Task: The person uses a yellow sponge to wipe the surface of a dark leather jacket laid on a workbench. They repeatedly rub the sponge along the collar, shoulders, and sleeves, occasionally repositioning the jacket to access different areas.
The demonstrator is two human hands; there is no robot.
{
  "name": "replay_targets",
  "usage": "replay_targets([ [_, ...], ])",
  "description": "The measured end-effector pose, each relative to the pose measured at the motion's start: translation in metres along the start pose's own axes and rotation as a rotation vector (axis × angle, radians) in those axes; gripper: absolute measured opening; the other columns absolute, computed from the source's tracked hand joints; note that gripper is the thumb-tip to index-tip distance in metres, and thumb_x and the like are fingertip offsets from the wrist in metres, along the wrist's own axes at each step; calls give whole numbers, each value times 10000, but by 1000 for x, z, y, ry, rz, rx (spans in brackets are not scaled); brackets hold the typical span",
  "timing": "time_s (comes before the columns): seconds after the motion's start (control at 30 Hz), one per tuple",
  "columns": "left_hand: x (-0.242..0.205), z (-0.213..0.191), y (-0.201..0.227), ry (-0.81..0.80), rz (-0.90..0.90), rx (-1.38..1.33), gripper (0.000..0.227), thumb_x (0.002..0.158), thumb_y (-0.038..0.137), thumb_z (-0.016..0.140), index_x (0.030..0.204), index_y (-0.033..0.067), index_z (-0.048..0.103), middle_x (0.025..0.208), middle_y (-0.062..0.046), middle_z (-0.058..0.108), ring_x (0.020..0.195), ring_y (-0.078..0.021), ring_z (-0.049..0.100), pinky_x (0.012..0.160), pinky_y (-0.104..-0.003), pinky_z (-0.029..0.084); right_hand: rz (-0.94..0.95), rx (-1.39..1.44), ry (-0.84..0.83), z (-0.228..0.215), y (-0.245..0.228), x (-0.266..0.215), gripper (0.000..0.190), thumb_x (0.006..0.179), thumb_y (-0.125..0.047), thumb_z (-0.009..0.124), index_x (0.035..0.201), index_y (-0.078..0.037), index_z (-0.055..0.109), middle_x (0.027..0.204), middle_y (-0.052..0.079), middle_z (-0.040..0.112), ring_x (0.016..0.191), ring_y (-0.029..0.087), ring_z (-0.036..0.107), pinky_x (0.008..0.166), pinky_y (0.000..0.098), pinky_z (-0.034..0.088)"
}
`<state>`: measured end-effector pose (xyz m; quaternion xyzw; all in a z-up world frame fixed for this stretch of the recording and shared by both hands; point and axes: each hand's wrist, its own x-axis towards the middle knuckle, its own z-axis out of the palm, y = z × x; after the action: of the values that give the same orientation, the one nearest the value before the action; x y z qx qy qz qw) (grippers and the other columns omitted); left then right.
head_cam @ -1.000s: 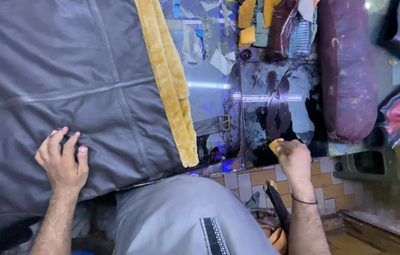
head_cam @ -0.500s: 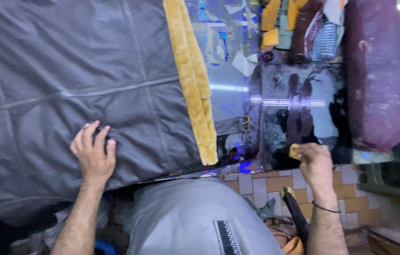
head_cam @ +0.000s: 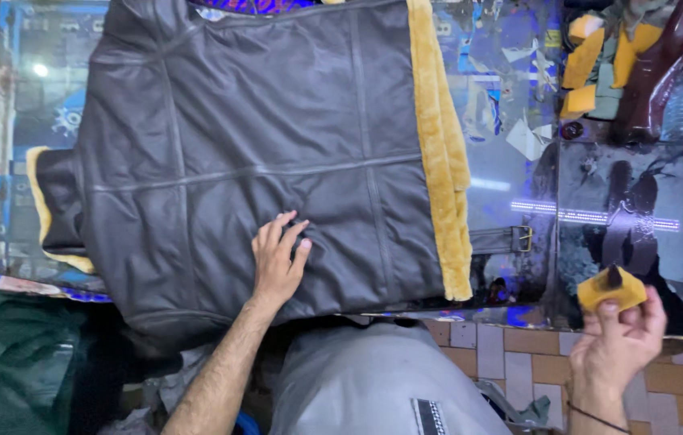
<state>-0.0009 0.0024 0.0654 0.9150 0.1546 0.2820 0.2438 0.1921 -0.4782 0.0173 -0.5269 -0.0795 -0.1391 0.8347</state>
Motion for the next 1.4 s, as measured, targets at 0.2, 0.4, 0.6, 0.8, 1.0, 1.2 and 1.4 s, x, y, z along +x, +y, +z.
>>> replay_targets([
  [0.2, 39, -84, -77, 155, 101, 37, 344, 931, 194, 718, 1243, 54, 678, 1367, -149, 607, 1254, -356, 550, 1088, -453, 429, 191, 468, -7, 85, 32, -112, 381, 1088, -222, 662, 1395, -35, 536, 1266, 129, 645, 1163, 292, 662, 1053, 481, 497],
  [0.4, 118, -178, -259, 347, -70, 234, 420, 1006, 301, 721, 1323, 32, 660, 1398, -202, 592, 1330, -400, 521, 1154, -494, 392, 42, 312, -5, 151, 69, -188, 491, 1165, -415, 495, 1366, 25, 579, 1237, 201, 675, 1198, 359, 655, 1204, 579, 446],
  [0.6, 175, -176, -359, 124, -464, 354, 798, 866, 654, 688, 1385, 53, 611, 1373, -270, 598, 1305, -485, 510, 1090, -559, 388, -101, 306, 85, 210, 92, -184, 435, 1144, -310, 532, 1486, -66, 422, 1282, 135, 614, 1197, 308, 642, 1091, 565, 520],
  [0.8, 184, -180, -371, -74, -605, 424, 955, 779, 759, 697, 1393, 35, 590, 1308, -280, 682, 1243, -458, 631, 1047, -532, 489, -178, 194, 199, 256, 98, -149, 341, 1178, -241, 497, 1456, -66, 407, 1334, 126, 597, 1168, 274, 644, 926, 463, 574],
  [1.0, 97, -200, -379, -55, -548, 352, 927, 839, 744, 664, 1344, -32, 605, 1261, -352, 659, 1200, -519, 620, 1028, -532, 487, -262, 229, 151, 274, 101, -77, 280, 1207, -183, 500, 1450, -79, 409, 1319, 120, 606, 1144, 258, 650, 881, 430, 596],
  [1.2, -78, -167, -330, 108, -854, 238, 686, 865, 667, 649, 1130, 35, 689, 1081, -284, 739, 1066, -490, 682, 940, -547, 521, -229, 263, -14, 310, 118, 39, 289, 1197, -191, 530, 1442, -79, 427, 1276, 109, 615, 1081, 259, 673, 827, 424, 606],
  [1.4, -122, -124, -215, 80, -904, 107, 602, 868, 611, 658, 1083, 49, 688, 1027, -243, 740, 1009, -454, 696, 893, -524, 536, -281, 328, -111, 308, 133, 113, 332, 1180, -234, 543, 1435, -86, 391, 1274, 124, 629, 1083, 270, 683, 877, 448, 614],
])
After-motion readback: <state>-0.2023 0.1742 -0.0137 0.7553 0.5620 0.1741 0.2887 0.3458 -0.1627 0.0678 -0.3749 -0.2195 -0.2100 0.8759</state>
